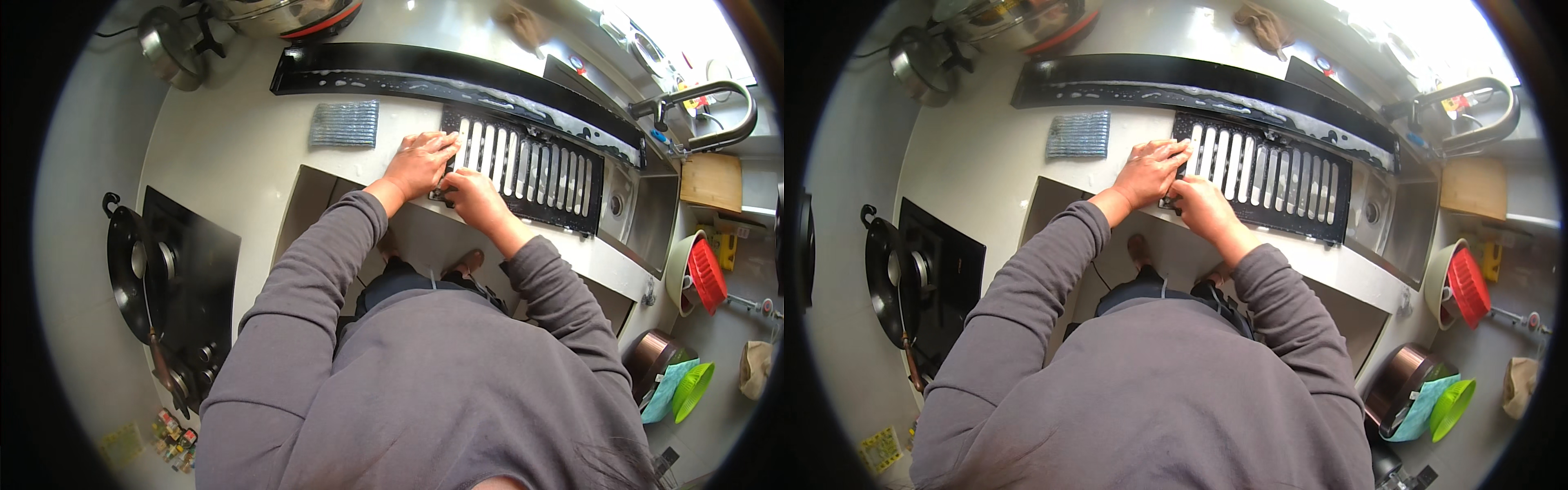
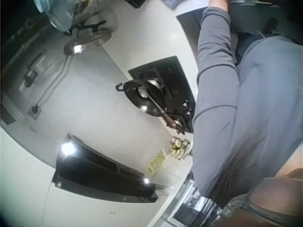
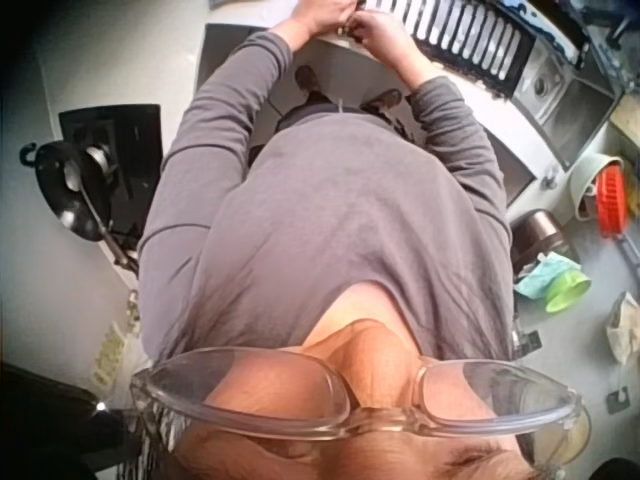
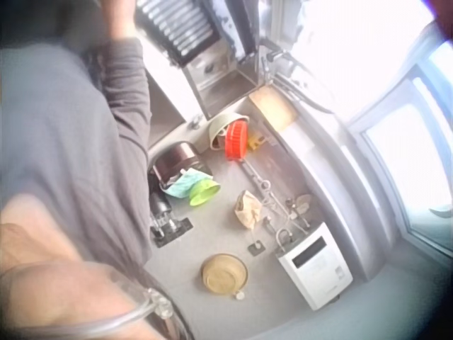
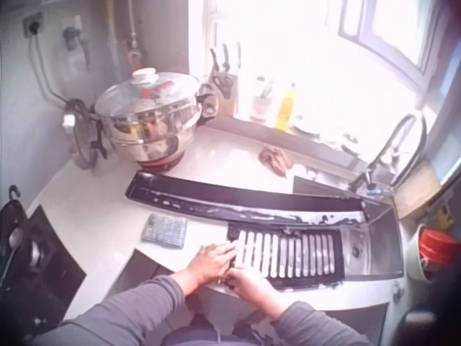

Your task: The person scrubs a black grill grate with a small abrasive pad on a kitchen countertop, then rinses it under running water from the sink faucet. The grate is handled by hand throughout the process.

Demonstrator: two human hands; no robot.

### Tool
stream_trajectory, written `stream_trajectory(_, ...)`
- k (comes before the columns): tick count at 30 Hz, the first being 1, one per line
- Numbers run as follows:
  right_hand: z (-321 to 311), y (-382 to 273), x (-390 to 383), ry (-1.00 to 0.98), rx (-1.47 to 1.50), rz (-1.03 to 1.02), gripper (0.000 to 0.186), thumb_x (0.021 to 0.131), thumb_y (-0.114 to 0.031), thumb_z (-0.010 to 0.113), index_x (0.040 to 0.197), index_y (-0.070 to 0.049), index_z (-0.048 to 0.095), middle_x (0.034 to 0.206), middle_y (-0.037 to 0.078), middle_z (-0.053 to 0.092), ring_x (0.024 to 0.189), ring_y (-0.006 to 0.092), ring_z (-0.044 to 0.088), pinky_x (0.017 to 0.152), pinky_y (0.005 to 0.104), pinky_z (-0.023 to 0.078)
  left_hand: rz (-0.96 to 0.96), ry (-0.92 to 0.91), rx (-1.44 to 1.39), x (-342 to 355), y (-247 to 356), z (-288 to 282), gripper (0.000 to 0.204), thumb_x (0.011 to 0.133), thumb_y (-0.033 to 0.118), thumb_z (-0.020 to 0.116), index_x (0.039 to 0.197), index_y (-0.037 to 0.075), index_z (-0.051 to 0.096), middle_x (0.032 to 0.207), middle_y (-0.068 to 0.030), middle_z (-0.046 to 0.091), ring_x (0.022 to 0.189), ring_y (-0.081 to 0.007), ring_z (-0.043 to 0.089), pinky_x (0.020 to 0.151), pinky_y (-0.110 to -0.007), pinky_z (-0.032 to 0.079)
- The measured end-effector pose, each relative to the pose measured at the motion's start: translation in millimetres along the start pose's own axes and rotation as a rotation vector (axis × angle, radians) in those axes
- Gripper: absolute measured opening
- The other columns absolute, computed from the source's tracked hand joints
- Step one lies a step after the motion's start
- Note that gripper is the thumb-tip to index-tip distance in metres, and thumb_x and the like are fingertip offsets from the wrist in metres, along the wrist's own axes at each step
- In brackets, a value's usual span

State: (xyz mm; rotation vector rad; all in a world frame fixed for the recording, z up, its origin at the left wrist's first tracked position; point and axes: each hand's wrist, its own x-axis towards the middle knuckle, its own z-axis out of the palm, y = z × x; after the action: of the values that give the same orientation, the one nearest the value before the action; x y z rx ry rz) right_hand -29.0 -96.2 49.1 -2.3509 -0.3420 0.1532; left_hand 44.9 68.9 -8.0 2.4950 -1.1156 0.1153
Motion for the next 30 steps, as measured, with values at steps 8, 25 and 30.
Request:
stream_trajectory(8,1.1,6.2,8.0,-0.102,0.086,-0.062,0.013,0.07,0.004,0.065,0.081,-0.002,0.066,0.081,0.016,0.064,0.083,0.0354,0.063,0.076,0.0419,0.051,0.006,0.025,-0.006,-2.6,0.1,0.7,0.041,0.092,0.021,0.052,0.134,0.019,0.055,0.143,0.0044,0.05,0.131,-0.0179,0.043,0.107,-0.04,0.031)
stream_trajectory(25,17.9,-3.5,-0.4,-0.015,0.106,0.074,0.013,0.075,0.005,0.065,0.087,0.001,0.064,0.085,0.017,0.06,0.081,0.0345,0.063,0.073,0.0385,0.052,0.021,0.105,-0.21,-10.7,-17.4,-7.5,0.052,0.086,0.003,0.053,0.137,0.002,0.044,0.144,-0.0164,0.044,0.132,-0.0315,0.044,0.111,-0.041,0.036)
stream_trajectory(30,26.7,-1.8,12.3,0.056,0.005,-0.032,0.012,0.077,0.001,0.065,0.087,-0.001,0.059,0.085,0.017,0.059,0.082,0.036,0.06,0.075,0.041,0.05,0.043,0.124,-0.186,-10.7,-19.8,-4.1,0.045,0.088,0.007,0.052,0.133,-0.001,0.051,0.142,-0.0156,0.048,0.131,-0.0282,0.046,0.112,-0.04,0.035)
